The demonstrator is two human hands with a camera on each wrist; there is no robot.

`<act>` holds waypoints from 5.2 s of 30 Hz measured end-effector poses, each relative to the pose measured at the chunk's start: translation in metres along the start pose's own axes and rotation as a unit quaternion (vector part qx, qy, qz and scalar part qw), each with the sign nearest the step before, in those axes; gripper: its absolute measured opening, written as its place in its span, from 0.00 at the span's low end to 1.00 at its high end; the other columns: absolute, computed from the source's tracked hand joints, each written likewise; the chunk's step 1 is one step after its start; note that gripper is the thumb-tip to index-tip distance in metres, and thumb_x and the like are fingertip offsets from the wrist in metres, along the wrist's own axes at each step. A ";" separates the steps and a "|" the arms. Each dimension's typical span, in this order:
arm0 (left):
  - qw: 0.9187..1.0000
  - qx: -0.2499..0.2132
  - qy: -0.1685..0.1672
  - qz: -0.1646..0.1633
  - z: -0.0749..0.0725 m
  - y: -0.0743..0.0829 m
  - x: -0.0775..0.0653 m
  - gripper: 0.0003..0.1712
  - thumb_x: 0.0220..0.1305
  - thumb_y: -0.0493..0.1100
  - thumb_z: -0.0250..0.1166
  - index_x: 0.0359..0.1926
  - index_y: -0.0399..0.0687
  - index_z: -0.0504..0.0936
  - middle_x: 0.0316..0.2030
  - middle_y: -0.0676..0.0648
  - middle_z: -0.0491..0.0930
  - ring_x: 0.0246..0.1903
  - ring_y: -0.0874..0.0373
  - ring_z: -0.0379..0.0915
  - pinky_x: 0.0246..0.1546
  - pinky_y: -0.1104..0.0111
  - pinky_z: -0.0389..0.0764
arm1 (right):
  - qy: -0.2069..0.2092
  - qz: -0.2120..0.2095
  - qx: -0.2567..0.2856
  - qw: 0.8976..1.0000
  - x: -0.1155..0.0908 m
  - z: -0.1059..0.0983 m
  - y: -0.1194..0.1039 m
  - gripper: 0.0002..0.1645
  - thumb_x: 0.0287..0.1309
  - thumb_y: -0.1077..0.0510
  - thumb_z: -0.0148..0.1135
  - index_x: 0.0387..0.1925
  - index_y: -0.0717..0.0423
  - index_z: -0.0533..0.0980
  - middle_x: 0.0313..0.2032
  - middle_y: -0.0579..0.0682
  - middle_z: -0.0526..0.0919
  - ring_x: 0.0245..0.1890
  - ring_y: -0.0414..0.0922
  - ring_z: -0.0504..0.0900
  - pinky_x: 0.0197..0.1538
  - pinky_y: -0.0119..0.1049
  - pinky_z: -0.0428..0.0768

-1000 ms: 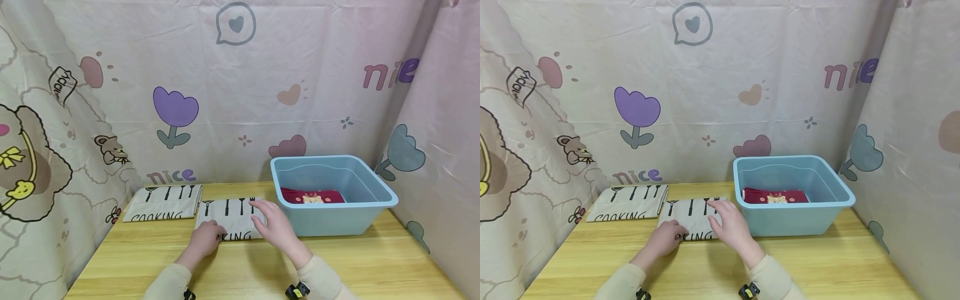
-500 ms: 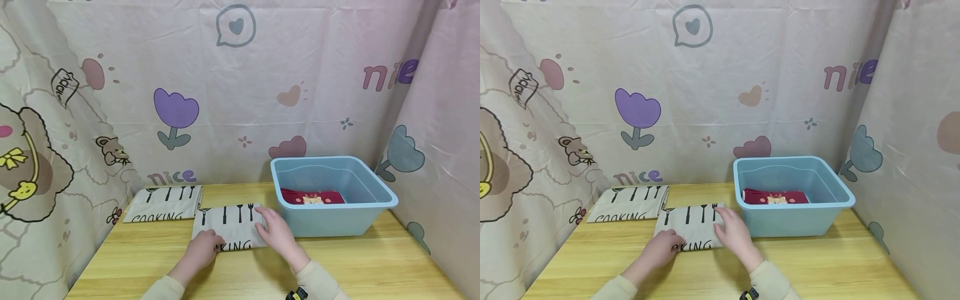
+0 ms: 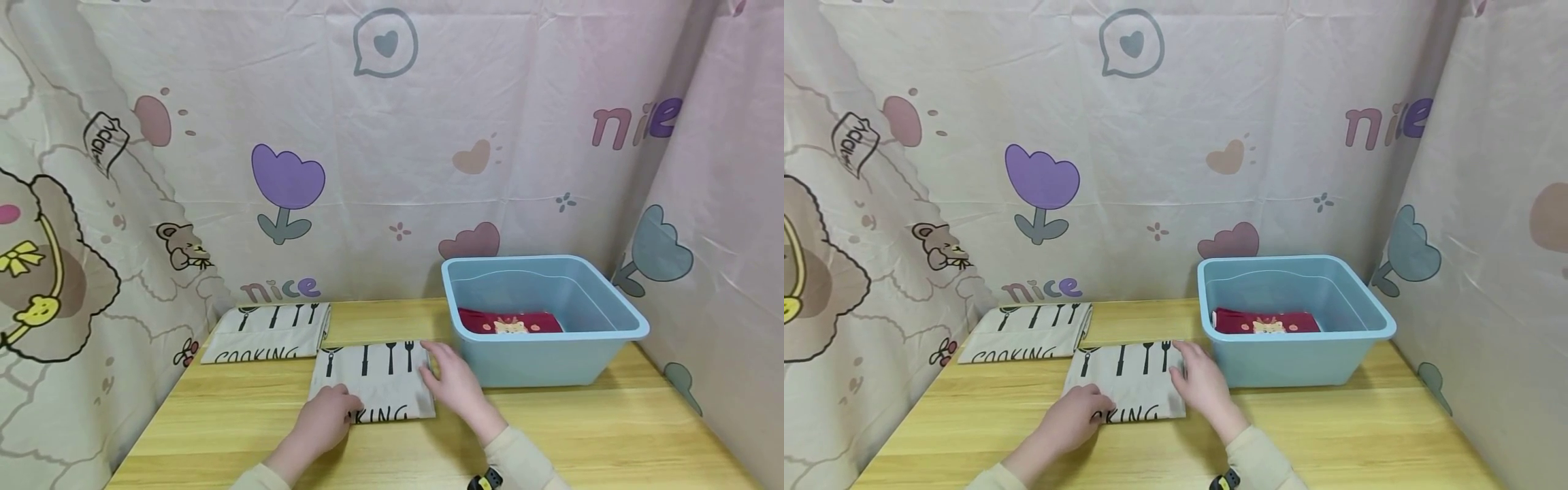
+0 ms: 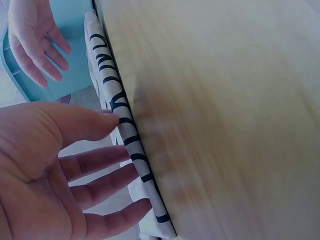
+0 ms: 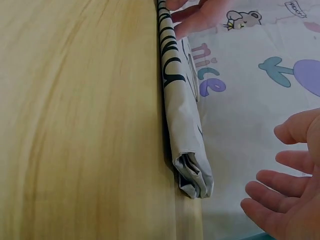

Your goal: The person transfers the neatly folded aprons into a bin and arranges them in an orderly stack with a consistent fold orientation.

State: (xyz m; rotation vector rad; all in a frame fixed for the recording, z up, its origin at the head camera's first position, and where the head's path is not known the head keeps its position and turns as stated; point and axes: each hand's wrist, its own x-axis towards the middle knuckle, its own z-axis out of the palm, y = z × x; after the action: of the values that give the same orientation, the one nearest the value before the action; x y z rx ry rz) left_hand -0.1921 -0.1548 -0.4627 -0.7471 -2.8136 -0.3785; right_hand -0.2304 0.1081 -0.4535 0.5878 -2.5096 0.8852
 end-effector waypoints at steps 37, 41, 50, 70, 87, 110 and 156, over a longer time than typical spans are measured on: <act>0.859 -0.393 0.025 -0.326 -0.028 -0.079 0.016 0.29 0.69 0.41 0.62 0.63 0.25 0.68 0.49 0.29 0.76 0.43 0.42 0.77 0.39 0.55 0.83 | -0.071 0.149 0.084 0.983 0.004 0.020 0.016 0.39 0.59 0.59 0.67 0.67 0.70 0.64 0.60 0.72 0.71 0.54 0.65 0.77 0.58 0.58 0.74; 0.844 -0.409 0.003 -0.346 -0.027 -0.085 0.020 0.32 0.70 0.44 0.60 0.65 0.26 0.65 0.58 0.25 0.70 0.53 0.33 0.73 0.45 0.50 0.81 | -0.075 0.172 0.101 0.977 0.006 0.022 0.018 0.38 0.59 0.59 0.66 0.66 0.72 0.64 0.58 0.73 0.72 0.55 0.66 0.76 0.58 0.58 0.73; 0.786 -0.490 -0.025 -0.375 -0.027 -0.088 0.027 0.34 0.72 0.45 0.59 0.67 0.26 0.59 0.60 0.24 0.67 0.57 0.31 0.69 0.46 0.49 0.81 | -0.083 0.206 0.139 0.965 0.011 0.024 0.019 0.36 0.60 0.60 0.65 0.64 0.75 0.64 0.49 0.70 0.78 0.50 0.63 0.78 0.53 0.55 0.77; 0.728 -0.554 -0.019 -0.402 -0.020 -0.097 0.026 0.26 0.71 0.41 0.59 0.62 0.32 0.64 0.38 0.40 0.78 0.34 0.52 0.77 0.32 0.63 0.79 | -0.071 0.279 0.261 0.922 0.012 0.029 0.024 0.32 0.63 0.65 0.60 0.64 0.77 0.62 0.52 0.72 0.75 0.54 0.64 0.75 0.46 0.50 0.82; 0.749 -0.538 -0.019 -0.387 -0.014 -0.098 0.024 0.26 0.68 0.36 0.60 0.64 0.28 0.68 0.32 0.46 0.82 0.28 0.58 0.75 0.27 0.68 0.77 | -0.083 0.319 0.341 0.880 0.008 0.028 0.023 0.32 0.62 0.68 0.58 0.65 0.77 0.61 0.53 0.69 0.74 0.46 0.54 0.79 0.39 0.44 0.84; 0.779 -0.508 0.020 -0.368 -0.013 -0.090 0.020 0.34 0.60 0.25 0.57 0.69 0.33 0.65 0.41 0.38 0.83 0.32 0.51 0.81 0.31 0.57 0.84 | -0.089 0.297 0.365 0.878 0.007 0.022 0.019 0.36 0.59 0.72 0.60 0.68 0.70 0.62 0.55 0.66 0.72 0.43 0.50 0.78 0.36 0.42 0.83; 0.795 -0.536 0.075 -0.273 -0.116 -0.091 0.003 0.37 0.69 0.33 0.60 0.75 0.39 0.57 0.43 0.49 0.73 0.36 0.59 0.77 0.37 0.64 0.83 | -0.045 0.222 0.428 0.875 0.053 -0.034 -0.039 0.36 0.61 0.71 0.61 0.70 0.58 0.66 0.58 0.62 0.74 0.49 0.55 0.81 0.47 0.48 0.83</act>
State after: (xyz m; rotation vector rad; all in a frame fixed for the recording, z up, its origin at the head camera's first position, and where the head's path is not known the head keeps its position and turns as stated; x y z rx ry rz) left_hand -0.2256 -0.2639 -0.3699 0.0419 -2.3865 -2.0967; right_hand -0.2459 0.0897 -0.3830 0.2778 -2.2545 2.2292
